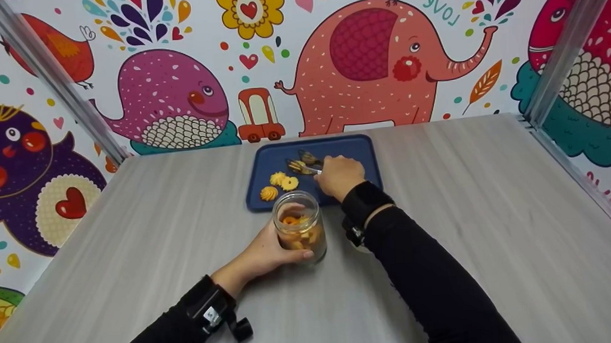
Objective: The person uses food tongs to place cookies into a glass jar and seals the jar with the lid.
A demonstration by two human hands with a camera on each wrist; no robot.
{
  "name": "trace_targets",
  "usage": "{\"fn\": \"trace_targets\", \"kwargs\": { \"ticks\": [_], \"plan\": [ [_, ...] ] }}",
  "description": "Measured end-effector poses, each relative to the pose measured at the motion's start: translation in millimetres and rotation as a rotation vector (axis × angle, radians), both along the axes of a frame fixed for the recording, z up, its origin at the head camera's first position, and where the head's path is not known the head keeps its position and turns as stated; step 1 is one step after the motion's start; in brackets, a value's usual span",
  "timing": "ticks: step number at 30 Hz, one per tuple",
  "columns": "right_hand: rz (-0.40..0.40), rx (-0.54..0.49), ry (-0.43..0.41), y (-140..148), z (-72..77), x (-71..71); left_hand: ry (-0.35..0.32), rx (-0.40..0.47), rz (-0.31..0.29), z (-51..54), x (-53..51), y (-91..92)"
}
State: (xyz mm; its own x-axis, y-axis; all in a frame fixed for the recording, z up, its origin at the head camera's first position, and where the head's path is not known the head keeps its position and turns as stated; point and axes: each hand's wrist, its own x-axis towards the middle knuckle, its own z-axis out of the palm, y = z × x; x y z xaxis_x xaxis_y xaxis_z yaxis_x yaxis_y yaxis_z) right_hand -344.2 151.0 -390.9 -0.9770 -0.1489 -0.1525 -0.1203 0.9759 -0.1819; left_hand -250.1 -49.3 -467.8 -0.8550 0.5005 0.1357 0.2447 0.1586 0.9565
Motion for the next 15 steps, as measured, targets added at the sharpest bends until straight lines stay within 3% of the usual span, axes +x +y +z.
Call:
{"fn": "trace_targets", "kwargs": {
  "ticks": [9,15],
  "plan": [
    [0.026,0.010,0.082,3.6,0.2,-0.6,0.002,0.009,-0.003,0.5,0.3,-0.1],
    [0.029,-0.057,0.080,13.3,-2.5,-3.1,0.011,-0.004,0.003,-0.6,0.4,-0.7]
  ]
}}
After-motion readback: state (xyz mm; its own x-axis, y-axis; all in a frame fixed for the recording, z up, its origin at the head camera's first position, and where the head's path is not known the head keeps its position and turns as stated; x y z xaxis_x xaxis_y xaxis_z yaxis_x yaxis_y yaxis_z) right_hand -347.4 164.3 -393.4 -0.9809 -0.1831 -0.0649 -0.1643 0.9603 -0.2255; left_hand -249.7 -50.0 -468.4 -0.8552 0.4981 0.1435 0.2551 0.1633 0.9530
